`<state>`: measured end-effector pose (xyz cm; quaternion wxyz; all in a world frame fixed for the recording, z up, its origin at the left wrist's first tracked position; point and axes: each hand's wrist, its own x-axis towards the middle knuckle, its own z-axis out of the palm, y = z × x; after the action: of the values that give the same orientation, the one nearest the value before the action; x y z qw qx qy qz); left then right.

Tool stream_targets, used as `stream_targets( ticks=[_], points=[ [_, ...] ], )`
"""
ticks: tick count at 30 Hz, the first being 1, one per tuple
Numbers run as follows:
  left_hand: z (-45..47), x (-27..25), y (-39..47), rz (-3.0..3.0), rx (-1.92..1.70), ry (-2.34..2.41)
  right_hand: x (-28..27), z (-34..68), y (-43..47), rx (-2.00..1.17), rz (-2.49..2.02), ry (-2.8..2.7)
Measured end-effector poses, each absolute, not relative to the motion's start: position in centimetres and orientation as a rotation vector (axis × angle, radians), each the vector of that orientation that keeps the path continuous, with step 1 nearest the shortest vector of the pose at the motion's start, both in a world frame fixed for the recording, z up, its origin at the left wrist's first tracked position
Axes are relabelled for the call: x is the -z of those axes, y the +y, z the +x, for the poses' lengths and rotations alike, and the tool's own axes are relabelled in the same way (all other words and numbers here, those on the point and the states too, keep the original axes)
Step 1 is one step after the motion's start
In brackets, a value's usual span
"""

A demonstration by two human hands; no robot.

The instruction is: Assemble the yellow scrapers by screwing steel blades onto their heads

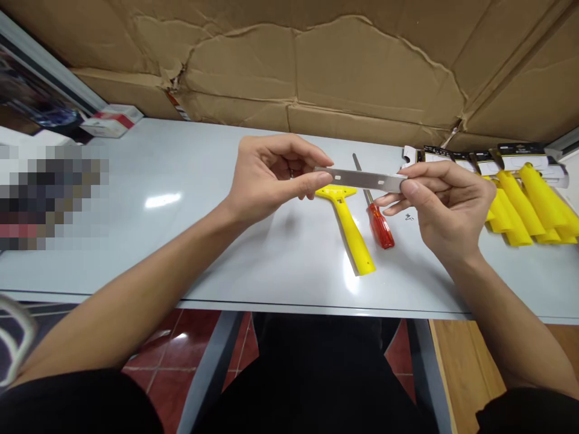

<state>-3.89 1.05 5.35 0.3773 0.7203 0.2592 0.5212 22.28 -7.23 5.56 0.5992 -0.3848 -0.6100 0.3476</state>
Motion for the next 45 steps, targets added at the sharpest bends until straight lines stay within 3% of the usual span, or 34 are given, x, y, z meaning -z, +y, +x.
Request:
stream_targets(
  ticks=[4,11,16,24,30,34,37,45],
  points=[
    [-3.8,-5.5,0.8,1.846,-1.403,0.728,-5.5,22.3,-6.8,-0.731,-0.821,-1.461],
    [-3.7,-5.3,-0.1,2.232,-1.753,0.790,-5.3,22.4,-6.8,-0.239,-0.865,-1.637],
    [-4.1,-4.3,-0.4,2.380,-1.808,0.883,-5.2,22.1,-7.7,-0.094,-0.847,-1.603],
    [-3.8,-4.3,0.5,2.437,-2.083,0.578,-5.4,21.7,-6.9,0.123,-0.767,-1.600],
    [-3.4,-5.1,-0.7,2.447,-2.193,0.400,-5.3,21.7,-7.0,0.027,-0.758,-1.583],
    [-2.9,-5.5,-1.8,2.315,-1.681,0.639,-5.2,21.8,-7.0,-0.218,-0.592,-1.607],
    [-2.7,-5.5,-2.1,2.054,-1.304,0.689,-5.2,21.8,-7.1,-0.489,-0.705,-1.584],
    [-2.0,-5.7,-2.4,1.679,-1.210,0.714,-4.7,21.7,-6.9,-0.934,-0.895,-1.435]
  ],
)
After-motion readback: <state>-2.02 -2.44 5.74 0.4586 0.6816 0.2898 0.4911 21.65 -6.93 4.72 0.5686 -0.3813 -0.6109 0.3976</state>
